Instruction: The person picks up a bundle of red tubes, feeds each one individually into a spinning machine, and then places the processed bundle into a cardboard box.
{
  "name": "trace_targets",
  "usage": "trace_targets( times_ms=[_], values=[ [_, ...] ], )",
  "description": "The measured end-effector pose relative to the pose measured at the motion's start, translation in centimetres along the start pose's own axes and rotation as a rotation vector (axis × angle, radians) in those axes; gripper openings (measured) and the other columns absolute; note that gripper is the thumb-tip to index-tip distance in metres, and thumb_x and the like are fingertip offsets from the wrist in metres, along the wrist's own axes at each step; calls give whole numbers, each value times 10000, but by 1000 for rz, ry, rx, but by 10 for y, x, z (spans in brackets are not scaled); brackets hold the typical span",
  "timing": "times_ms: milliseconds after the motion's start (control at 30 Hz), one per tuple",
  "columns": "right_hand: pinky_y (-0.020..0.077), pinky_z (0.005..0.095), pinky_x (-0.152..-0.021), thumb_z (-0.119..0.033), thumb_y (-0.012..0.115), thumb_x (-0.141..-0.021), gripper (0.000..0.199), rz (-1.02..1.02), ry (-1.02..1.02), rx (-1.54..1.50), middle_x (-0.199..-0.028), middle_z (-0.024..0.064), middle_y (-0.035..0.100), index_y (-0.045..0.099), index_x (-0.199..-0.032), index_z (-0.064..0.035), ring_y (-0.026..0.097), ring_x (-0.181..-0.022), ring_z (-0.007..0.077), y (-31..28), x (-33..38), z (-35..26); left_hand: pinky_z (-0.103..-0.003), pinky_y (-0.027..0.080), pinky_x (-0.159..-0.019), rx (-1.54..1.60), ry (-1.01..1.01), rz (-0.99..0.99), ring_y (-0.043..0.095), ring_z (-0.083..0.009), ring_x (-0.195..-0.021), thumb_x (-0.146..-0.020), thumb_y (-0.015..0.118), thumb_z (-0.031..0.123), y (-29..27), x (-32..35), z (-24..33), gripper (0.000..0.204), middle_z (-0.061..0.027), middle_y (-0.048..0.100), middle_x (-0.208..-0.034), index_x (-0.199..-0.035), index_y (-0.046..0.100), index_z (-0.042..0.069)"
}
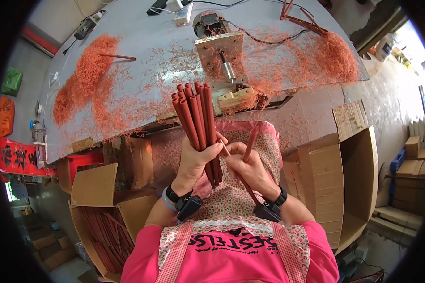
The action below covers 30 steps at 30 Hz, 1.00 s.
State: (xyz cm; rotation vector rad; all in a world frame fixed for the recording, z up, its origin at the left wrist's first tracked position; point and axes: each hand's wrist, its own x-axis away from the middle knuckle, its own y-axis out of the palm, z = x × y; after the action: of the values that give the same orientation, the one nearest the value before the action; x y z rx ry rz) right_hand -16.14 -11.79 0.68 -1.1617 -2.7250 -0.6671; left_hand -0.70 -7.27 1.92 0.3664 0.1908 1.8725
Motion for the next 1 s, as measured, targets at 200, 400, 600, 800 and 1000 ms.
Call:
trace_targets(
  times_ms=[200, 400, 600, 800, 1000],
  values=[
    [326, 192, -433, -130, 457, -953, 245, -45, -9, 282, -581, -35, 451, 499, -1158, -1, 405, -464, 32, -17, 24, 0, -255, 474, -716, 29, 68, 136, 588, -103, -768, -777, 676, 90, -1, -16, 11, 178, -55, 643, -868, -923, 613, 9],
    [309, 188, -421, -181, 422, -980, 281, 120, 23, -26, -558, -56, 363, 474, -1183, 6, 340, -446, 29, -17, -10, -17, -253, 465, -701, -22, 4, 98, 576, -97, -750, -764, 694, 103, -2, -7, -7, 203, -45, 639, -845, -928, 613, 16],
    [299, 190, -412, -201, 406, -990, 275, 122, 59, -148, -552, -52, 354, 482, -1166, -4, 327, -441, 35, -18, -22, -24, -245, 464, -671, -35, -89, 124, 572, -99, -733, -751, 714, 102, -11, -5, -22, 233, -26, 623, -834, -937, 598, 23],
    [300, 190, -409, -205, 410, -989, 274, 144, 78, -76, -556, -46, 375, 484, -1162, -6, 341, -446, 34, -15, -38, -31, -246, 467, -671, -24, -114, 96, 572, -101, -729, -751, 716, 85, -10, -1, -24, 240, -18, 612, -827, -944, 584, 28],
    [318, 188, -429, -227, 443, -982, 316, 147, -34, 93, -574, -39, 417, 466, -1201, 0, 375, -473, 36, -10, -12, -11, -250, 486, -694, 16, -131, 50, 588, -102, -750, -759, 706, 75, -16, 3, -22, 242, -41, 633, -875, -967, 599, 14]
  ],
)
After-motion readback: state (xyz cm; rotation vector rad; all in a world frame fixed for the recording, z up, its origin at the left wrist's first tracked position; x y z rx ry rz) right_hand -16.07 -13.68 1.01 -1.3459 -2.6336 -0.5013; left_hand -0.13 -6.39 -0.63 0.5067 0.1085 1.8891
